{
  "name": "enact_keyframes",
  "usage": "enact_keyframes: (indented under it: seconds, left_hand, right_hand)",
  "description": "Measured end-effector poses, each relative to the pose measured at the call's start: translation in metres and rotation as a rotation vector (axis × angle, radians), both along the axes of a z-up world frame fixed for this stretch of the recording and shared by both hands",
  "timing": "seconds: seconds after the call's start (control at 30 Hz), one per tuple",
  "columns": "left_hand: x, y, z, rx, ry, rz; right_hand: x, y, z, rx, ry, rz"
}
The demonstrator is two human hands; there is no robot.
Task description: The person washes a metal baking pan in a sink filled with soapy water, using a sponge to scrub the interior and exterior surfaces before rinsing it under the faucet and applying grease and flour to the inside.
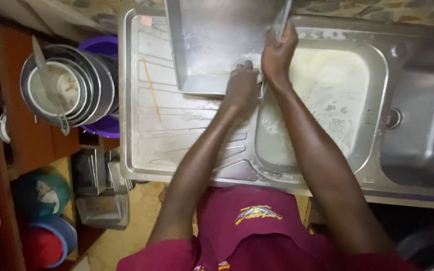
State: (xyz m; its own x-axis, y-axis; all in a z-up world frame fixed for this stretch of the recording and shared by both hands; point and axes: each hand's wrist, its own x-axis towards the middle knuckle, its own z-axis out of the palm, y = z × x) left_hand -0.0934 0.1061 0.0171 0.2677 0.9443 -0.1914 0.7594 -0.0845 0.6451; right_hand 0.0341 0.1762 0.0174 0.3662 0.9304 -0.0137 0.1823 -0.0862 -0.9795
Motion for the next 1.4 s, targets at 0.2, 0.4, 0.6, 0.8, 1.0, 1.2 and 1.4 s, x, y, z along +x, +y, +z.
enact_keyframes:
  seconds: [0.2,0.4,0.6,0.8,1.0,1.2,1.4]
  left_hand:
    - [-0.010,-0.033,0.039,0.131,0.054,-0.108]
    - [-0.028,-0.076,0.044,0.508,-0.180,-0.078]
    - [-0.006,-0.073,0.022,0.555,-0.028,0.062]
    - [-0.004,-0.089,0.059,0.592,-0.116,0.074]
    - [0.004,-0.092,0.072,0.322,-0.168,0.172]
    - [-0.023,-0.089,0.048,0.442,-0.448,0.409]
    - [-0.061,-0.063,-0.016,0.610,0.164,0.381]
  right_hand:
    - [-0.004,0.002,0.008,0.030,-0.076,-0.012]
    - [-0.014,-0.014,0.031,0.254,0.065,0.106]
    - [-0.005,-0.028,0.074,0.270,0.022,0.227]
    - [0.003,-0.033,0.205,0.359,-0.508,0.848]
    - [-0.072,-0.048,0.211,0.231,-1.063,0.852]
    - [-0.024,-0.048,0.184,0.302,-0.724,0.699]
    - [0.016,-0.053,0.043,0.372,-0.095,0.377]
